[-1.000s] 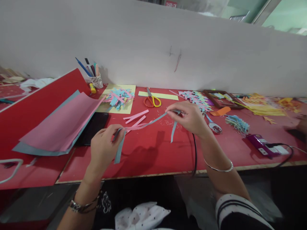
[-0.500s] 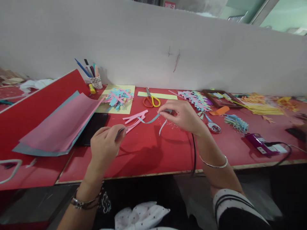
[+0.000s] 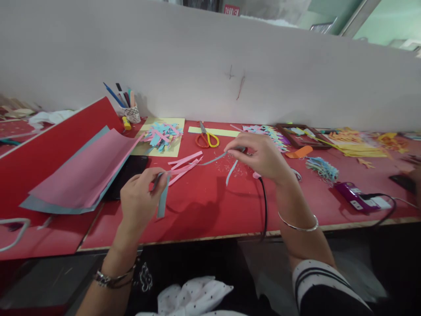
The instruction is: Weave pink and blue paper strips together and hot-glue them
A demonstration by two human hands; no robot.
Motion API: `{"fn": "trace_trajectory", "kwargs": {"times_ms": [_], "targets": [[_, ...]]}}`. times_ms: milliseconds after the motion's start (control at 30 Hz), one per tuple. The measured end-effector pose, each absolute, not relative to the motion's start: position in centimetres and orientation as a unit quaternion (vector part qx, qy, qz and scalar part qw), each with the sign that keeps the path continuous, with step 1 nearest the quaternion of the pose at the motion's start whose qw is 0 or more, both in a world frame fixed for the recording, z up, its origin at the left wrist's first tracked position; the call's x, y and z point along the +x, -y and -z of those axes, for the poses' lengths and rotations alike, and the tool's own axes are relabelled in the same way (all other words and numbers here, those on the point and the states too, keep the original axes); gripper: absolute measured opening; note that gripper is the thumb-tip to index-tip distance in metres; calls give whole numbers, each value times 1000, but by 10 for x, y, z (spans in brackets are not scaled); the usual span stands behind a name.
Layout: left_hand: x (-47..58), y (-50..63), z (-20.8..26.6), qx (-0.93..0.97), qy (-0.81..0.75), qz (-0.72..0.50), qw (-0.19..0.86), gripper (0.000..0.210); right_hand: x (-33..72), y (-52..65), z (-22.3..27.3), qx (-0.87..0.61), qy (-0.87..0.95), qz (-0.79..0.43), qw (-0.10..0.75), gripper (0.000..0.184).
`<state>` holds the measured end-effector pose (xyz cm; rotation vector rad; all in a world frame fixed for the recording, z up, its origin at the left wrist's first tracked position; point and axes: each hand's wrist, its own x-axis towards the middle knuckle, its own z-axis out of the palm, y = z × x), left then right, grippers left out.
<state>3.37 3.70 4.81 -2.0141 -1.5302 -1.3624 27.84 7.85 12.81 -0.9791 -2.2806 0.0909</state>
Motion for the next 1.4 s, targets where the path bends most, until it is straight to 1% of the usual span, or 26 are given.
{"fn": "trace_trajectory", "kwargs": {"times_ms": [133,267,367,567,800,1200,1400], "targets": [[34,-36,-48,-695,531,470,120,23,280,-76,-132,-378,866,-37,326,13],[34,-37,-47,-705,511,469,148,22,282,-75,-135,-379,864,-41,329,13],[34,-38,-46,-709,504,467,161,23,283,-74,-135,-384,857,-37,342,13],[33,-38,-45,-716,496,466,153,20,284,-73,-135,-382,848,-18,367,13],[35,-38,-45,-717,493,460,174,21,286,-74,-134,-389,851,-21,353,14],[37,-37,-44,-723,484,467,160,16,286,-75,-135,-393,865,-6,313,14],[42,-37,-45,-727,478,470,152,16,269,-75,-124,-364,887,-45,282,17]]}}
